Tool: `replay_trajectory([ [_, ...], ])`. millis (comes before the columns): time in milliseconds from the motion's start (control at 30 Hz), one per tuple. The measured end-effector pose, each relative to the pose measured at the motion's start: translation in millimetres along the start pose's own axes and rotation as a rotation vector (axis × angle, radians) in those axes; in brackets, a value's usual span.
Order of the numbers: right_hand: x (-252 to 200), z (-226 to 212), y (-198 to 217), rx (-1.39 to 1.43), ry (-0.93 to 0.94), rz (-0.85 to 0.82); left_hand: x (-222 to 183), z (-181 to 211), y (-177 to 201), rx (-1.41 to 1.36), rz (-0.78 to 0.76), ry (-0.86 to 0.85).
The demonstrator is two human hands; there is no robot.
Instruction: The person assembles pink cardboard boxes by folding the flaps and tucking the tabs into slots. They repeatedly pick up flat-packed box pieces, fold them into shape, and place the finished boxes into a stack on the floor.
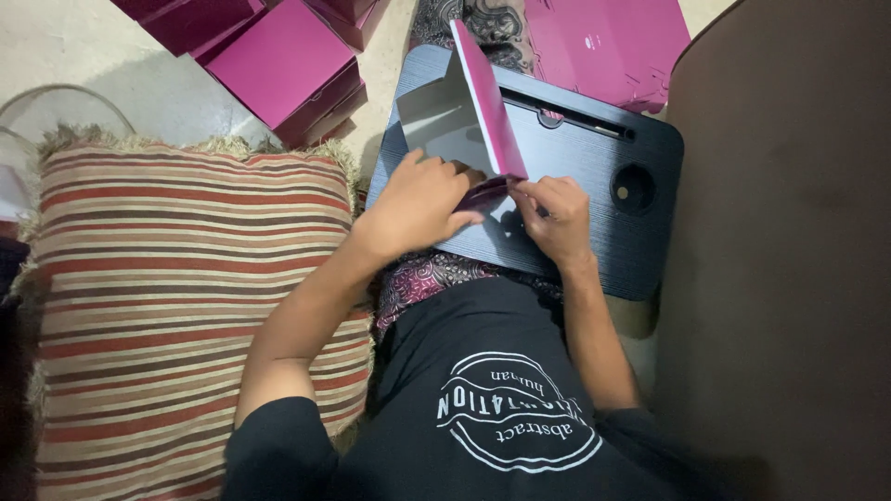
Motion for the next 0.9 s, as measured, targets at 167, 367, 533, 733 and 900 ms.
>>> replay_trajectory([
  [167, 5.2, -16.7, -20.8, -0.017, -0.233, -0.207, 6.3, -9.0, -29.8, 0.176, 0.066, 0.032],
  [367, -18.5, 40.0, -33.6, -0.125, -0.283, -0.166, 15.2, -14.1, -33.5, 0.207, 0.041, 0.033],
  [533, -4.8, 18.2, 1.0, -0.110, -0.313, -0.074, 16.3, -4.1, -25.9, 0.168, 0.386, -0.023],
  [733, 6.2, -6.7, 30.1, -0.007, -0.400, -0.006, 11.0, 1.7, -9.5, 0.030, 0.697, -0.087],
  [900, 12.3, -12.8, 41.0, -0.010, -0.391, -0.002, 2.8, -3.9, -0.2, -0.011, 0.855, -0.063],
])
Point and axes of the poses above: each hand's wrist, its own x-axis towards the middle knuckle, its own y-axis out of the back of the hand, z = x × y, the point moved 9 cm from there along x, towards the middle knuckle, and after that the axes turned 4 degrees about -y, right-handed, at the moved point
